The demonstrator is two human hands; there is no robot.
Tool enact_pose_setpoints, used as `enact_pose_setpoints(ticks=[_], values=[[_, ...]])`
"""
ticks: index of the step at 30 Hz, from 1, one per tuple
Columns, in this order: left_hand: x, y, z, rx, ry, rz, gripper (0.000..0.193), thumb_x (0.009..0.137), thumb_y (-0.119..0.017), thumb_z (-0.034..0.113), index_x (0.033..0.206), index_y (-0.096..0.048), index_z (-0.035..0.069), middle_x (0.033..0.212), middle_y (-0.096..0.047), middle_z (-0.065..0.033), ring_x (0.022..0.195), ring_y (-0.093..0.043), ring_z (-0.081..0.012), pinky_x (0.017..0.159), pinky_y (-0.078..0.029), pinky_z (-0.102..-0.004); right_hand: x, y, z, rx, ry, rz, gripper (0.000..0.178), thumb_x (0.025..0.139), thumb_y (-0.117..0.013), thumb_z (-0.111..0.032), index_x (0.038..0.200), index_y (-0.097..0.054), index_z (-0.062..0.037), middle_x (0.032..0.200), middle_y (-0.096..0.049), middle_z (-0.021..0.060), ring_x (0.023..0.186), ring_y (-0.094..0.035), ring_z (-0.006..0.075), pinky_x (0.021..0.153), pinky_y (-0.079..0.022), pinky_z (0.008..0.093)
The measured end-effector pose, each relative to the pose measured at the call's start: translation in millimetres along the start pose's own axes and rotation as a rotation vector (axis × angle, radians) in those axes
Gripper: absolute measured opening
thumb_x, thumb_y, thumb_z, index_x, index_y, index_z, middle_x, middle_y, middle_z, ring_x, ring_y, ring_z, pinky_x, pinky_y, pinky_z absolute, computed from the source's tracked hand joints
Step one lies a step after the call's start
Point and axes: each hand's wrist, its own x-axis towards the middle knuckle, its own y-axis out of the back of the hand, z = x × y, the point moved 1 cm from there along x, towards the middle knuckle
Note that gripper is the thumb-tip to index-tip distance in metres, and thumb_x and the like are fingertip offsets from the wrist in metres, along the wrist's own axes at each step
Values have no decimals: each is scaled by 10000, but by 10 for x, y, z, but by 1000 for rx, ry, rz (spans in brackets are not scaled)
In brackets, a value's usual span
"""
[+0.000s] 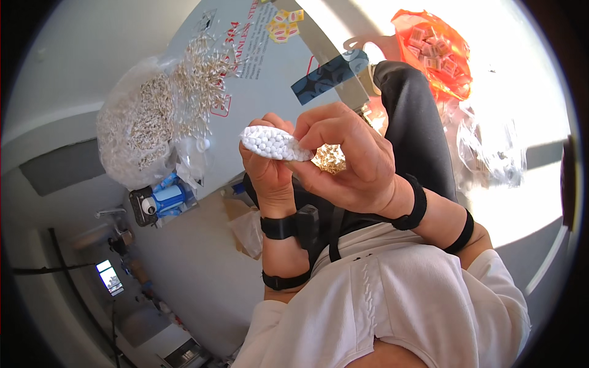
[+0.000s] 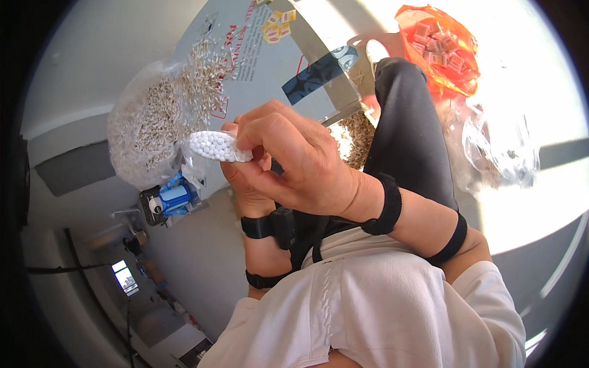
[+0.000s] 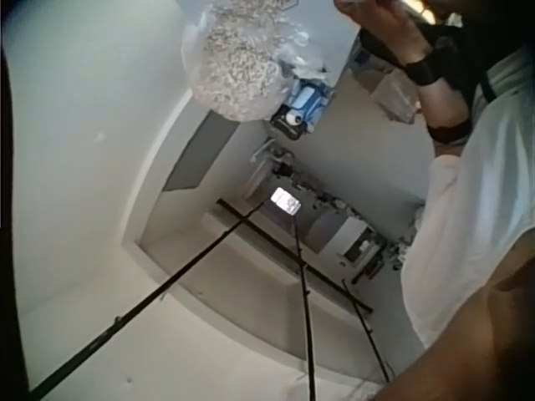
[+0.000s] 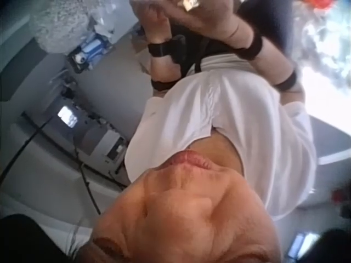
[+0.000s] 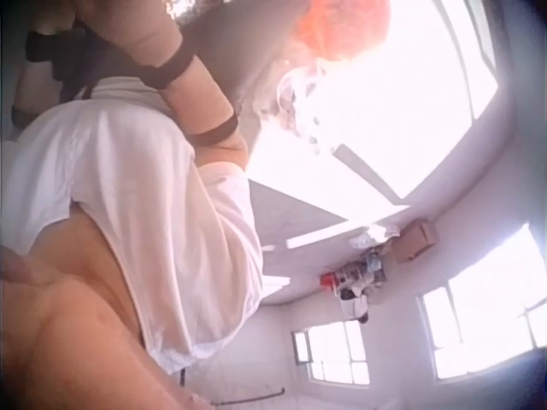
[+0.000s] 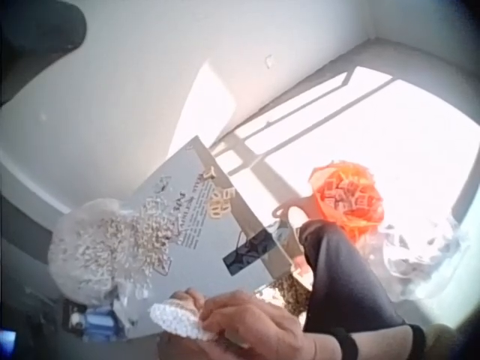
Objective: Packaging cotton swabs from a bulk pile into individual plastic sleeves.
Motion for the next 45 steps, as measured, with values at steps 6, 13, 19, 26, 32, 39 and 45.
enact_pose_setpoints(ticks=[6,13,19,26,32,39,45], values=[[-39,-12,-13,9,37,62,226,791,-697,189,845,-539,37,815,-532,-70,690,-513,-137,629,-449,-256,-12,4,18,12,-2,-4,301,684,-759,37,897,-549,-7,885,-629,140,731,-625,201,633,-498,264],[-69,114,-38,-50,62,119,205,795,-694,155,898,-569,29,876,-556,-90,758,-556,-168,677,-484,-274,6,7,38,-18,96,3,295,680,-749,53,913,-582,-14,902,-609,142,740,-624,212,621,-498,271],[-76,137,-51,-72,9,129,214,800,-646,28,1009,-609,2,902,-594,-111,753,-580,-185,663,-514,-303,4,8,40,-73,126,-14,304,681,-742,60,949,-614,-4,911,-605,138,745,-624,212,625,-498,264],[6,-54,89,24,43,30,252,842,-652,22,1087,-612,-16,894,-653,-127,616,-558,-156,518,-491,-312,-8,127,239,-8,-52,64,205,746,-687,25,928,-601,-15,904,-608,88,714,-611,140,620,-512,256],[55,-280,178,142,31,130,74,862,-624,2,931,-611,-22,797,-634,-91,630,-569,-149,563,-497,-315,-109,177,411,317,-561,248,156,810,-689,11,936,-598,30,834,-636,21,741,-590,61,680,-489,200],[43,-533,294,402,10,183,83,838,-628,-28,910,-616,-68,744,-635,-104,583,-621,-172,572,-526,-285,-199,235,672,759,-764,284,94,881,-614,-41,949,-595,22,881,-652,85,744,-653,155,735,-544,288],[9,-792,363,634,-50,143,72,815,-627,-75,885,-618,-87,717,-634,-82,592,-630,-130,551,-518,-234,-299,208,790,1079,-855,283,71,901,-553,-27,964,-582,-8,883,-640,83,794,-652,165,778,-560,332]])
